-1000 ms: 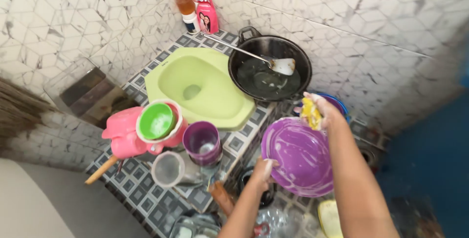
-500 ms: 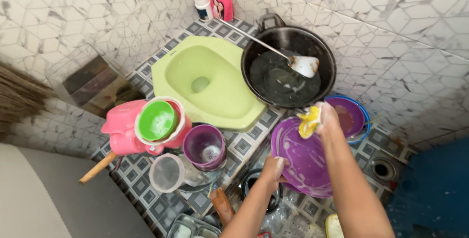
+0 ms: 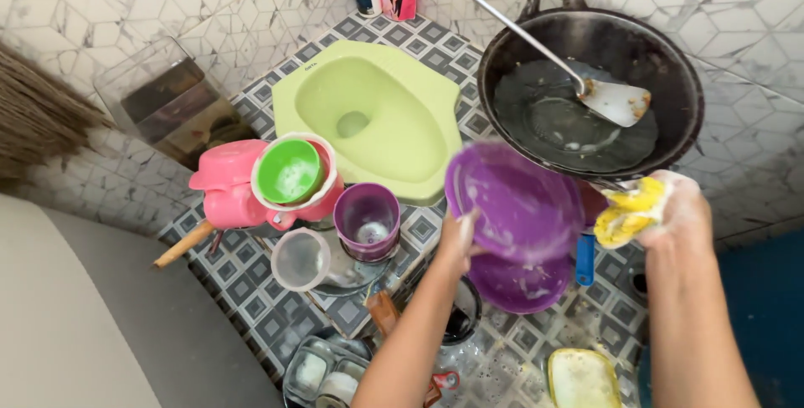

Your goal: Washing various dishes, bowls, and a frying pan on the floor of a bathroom.

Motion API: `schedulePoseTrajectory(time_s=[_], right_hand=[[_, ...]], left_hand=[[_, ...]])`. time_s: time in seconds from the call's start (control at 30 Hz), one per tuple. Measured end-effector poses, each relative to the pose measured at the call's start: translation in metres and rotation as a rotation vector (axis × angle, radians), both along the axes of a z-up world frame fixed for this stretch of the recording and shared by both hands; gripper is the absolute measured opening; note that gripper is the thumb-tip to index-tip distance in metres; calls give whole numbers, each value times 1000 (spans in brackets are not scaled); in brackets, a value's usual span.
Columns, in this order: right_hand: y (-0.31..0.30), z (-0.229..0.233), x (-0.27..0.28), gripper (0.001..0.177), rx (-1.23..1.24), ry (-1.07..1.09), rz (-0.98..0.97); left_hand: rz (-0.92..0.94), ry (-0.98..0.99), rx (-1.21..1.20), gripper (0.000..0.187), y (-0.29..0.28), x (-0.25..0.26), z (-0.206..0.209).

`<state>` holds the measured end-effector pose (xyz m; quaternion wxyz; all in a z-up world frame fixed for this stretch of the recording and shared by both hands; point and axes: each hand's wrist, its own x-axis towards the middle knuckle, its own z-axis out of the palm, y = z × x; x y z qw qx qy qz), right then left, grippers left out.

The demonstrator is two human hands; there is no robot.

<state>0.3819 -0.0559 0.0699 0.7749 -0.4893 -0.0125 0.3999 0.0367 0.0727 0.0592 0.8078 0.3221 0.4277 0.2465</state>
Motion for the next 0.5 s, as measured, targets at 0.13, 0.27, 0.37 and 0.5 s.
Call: schedulePoseTrajectory(time_s=[0.13,0.27,0.37,0.5], right_hand=[[-32,32,-29,13,-13,-30,-69],[-52,33,-41,16,-60,45,-104],[-64,15,-42,15,-84,82,-140],[-78,8,-53,14,-105,114,-165]], left_hand=[[152,-17,79,58,33,40,13],[320,-53,95,56,82,96,-29],[427,-98,57,59,108,120,-46],[443,-49,26,67,112,131,-25]])
